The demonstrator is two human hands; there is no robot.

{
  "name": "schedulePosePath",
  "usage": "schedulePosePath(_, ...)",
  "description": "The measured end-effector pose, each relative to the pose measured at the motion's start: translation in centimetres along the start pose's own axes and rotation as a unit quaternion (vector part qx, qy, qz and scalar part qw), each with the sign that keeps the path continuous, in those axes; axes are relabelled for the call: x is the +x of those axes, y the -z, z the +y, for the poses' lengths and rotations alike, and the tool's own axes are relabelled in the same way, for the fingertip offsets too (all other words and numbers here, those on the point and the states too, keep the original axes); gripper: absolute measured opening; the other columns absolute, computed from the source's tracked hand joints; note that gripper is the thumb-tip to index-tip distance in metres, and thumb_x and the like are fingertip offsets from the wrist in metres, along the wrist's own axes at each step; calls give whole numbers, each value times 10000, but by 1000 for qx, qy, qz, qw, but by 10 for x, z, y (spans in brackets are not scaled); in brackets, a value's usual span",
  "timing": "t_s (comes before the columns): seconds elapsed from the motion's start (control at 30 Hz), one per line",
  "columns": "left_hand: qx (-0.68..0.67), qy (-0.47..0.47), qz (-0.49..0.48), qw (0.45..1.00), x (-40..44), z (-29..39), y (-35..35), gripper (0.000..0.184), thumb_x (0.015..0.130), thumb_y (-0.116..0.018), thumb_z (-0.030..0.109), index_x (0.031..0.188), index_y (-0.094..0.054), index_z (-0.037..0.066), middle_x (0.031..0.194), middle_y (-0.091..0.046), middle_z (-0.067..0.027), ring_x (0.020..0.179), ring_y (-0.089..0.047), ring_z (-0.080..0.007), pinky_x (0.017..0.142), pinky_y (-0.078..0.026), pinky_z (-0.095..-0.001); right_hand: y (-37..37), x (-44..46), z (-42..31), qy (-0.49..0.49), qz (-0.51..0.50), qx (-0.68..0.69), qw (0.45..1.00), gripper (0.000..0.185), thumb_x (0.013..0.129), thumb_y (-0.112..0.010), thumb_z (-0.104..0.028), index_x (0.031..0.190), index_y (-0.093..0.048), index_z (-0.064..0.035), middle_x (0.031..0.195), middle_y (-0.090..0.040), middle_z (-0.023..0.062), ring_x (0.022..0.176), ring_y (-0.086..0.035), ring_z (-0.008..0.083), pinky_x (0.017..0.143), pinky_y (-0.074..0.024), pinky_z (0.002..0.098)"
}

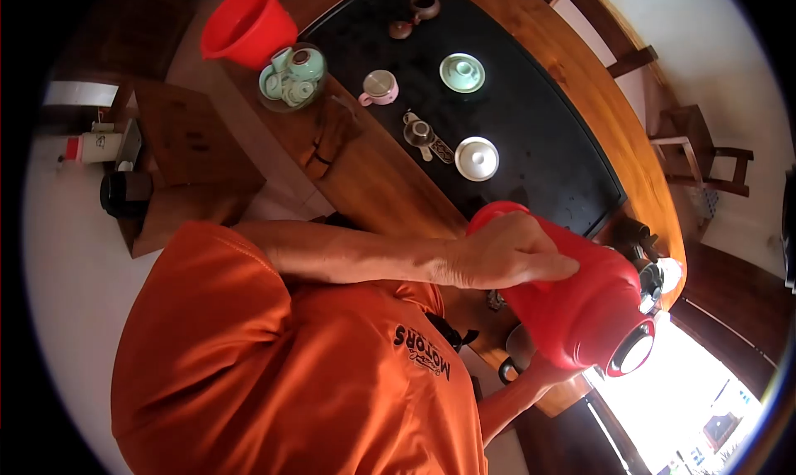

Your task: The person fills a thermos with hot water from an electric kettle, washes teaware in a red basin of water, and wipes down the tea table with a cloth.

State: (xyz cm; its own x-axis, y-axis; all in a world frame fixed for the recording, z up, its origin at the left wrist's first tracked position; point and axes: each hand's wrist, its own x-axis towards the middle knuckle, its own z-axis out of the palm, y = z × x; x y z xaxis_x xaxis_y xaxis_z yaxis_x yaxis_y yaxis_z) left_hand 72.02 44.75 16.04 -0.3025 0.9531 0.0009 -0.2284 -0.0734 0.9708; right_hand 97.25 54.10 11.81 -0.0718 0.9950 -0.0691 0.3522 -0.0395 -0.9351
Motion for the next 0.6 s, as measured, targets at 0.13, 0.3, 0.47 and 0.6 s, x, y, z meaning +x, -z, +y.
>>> schedulePosePath(0.13,-49,26,-47,997,-33,22,16,490,994,-578,210,564,-438,23,542,-361,-22,536,-369,-85,543,-311,-313,-1,-29,2,20,-14,38,999,641,833,-753,-89,1399,-465,-1,1339,-576,146,1159,-600,269,955,-525,392)
schedulePosePath(0.3,41,-15,-33,998,-66,40,40,419,945,-606,180,579,-513,-1,532,-480,-58,507,-453,-111,490,-325,-329,-12,-61,-2,32,-34,62,997,638,837,-748,-99,1401,-465,-3,1342,-574,145,1164,-597,270,958,-524,394)
schedulePosePath(0.47,33,-48,-11,998,-100,63,80,371,899,-630,157,582,-523,-2,532,-500,-80,486,-466,-132,464,-319,-342,-42,-93,-14,47,-60,80,994,635,841,-743,-109,1402,-464,-4,1344,-572,144,1168,-595,271,961,-522,396)
schedulePosePath(0.6,55,-47,8,997,-133,82,129,385,861,-642,141,553,-460,-1,519,-456,-92,465,-444,-139,455,-306,-349,-82,-122,-30,62,-86,84,991,633,845,-739,-117,1403,-463,-6,1346,-570,144,1171,-593,271,963,-521,398)
